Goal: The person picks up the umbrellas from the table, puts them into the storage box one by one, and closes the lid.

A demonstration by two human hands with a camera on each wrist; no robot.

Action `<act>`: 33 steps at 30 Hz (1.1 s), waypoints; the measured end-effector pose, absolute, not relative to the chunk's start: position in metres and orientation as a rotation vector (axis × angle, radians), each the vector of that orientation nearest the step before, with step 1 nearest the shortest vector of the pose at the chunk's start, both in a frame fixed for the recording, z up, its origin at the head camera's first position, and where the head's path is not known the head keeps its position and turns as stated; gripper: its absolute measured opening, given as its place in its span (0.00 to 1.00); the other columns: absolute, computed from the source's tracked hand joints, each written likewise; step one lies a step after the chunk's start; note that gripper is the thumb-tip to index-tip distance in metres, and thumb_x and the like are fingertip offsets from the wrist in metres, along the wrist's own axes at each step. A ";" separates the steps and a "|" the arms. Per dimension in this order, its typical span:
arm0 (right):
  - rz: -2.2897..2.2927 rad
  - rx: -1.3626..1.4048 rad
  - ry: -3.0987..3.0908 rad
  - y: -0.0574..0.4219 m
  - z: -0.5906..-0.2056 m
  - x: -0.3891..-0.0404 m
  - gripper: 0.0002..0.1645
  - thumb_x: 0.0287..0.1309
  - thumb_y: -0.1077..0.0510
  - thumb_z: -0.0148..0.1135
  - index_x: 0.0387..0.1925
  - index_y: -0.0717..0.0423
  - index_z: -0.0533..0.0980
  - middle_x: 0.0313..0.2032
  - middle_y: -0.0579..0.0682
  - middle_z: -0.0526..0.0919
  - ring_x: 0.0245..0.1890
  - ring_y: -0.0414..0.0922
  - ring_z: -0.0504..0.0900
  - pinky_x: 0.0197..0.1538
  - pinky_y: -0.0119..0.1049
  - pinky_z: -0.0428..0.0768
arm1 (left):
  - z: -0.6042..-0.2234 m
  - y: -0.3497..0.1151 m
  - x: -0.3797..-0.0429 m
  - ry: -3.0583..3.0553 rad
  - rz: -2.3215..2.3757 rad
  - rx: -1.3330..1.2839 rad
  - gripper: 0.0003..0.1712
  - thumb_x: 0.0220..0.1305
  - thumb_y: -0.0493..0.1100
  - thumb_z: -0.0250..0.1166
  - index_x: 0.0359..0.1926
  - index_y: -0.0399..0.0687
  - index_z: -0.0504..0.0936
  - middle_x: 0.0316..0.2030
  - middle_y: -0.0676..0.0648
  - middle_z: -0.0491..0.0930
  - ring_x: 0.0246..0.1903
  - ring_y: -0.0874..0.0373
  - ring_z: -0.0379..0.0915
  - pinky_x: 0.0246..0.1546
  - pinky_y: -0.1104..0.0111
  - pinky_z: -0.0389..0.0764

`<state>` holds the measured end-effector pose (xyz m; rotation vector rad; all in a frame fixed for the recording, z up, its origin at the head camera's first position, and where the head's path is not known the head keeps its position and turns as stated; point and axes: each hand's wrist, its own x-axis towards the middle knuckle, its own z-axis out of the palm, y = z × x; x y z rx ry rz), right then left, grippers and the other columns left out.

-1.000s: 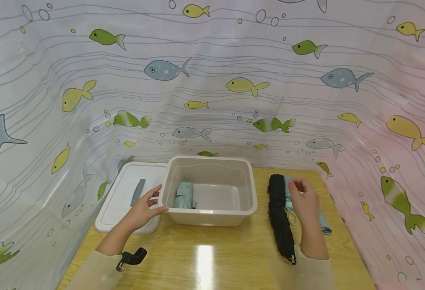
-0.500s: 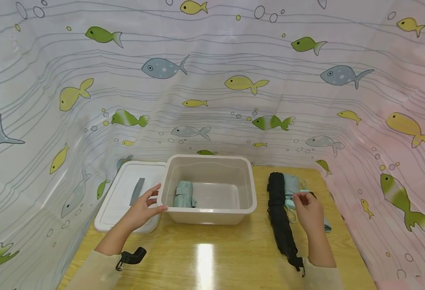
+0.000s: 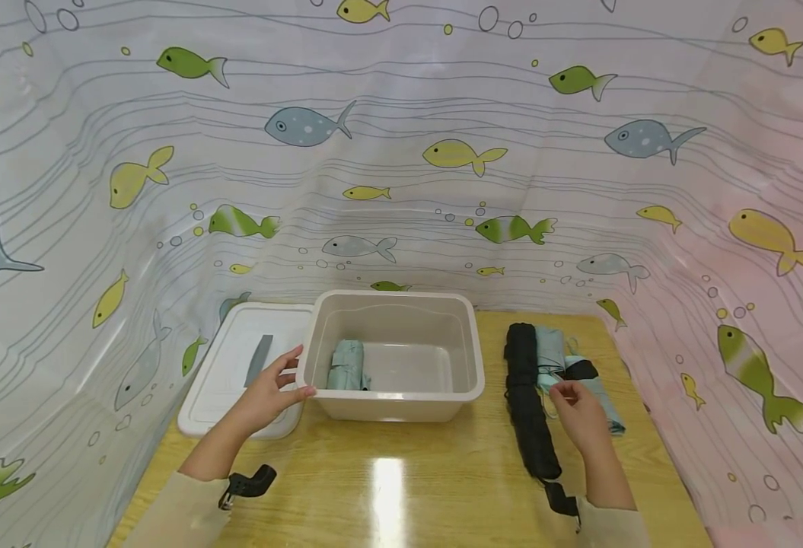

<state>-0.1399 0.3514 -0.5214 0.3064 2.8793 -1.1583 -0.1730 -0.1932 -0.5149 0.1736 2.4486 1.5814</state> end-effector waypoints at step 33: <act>-1.095 0.276 2.648 0.366 -0.588 -0.147 0.34 0.68 0.49 0.63 0.58 0.75 0.66 0.47 0.71 0.77 0.42 0.58 0.80 0.42 0.49 0.82 | -0.515 -0.192 -0.173 2.441 1.613 0.171 0.54 0.60 0.49 0.74 0.79 0.48 0.52 0.67 0.36 0.65 0.64 0.39 0.69 0.57 0.51 0.77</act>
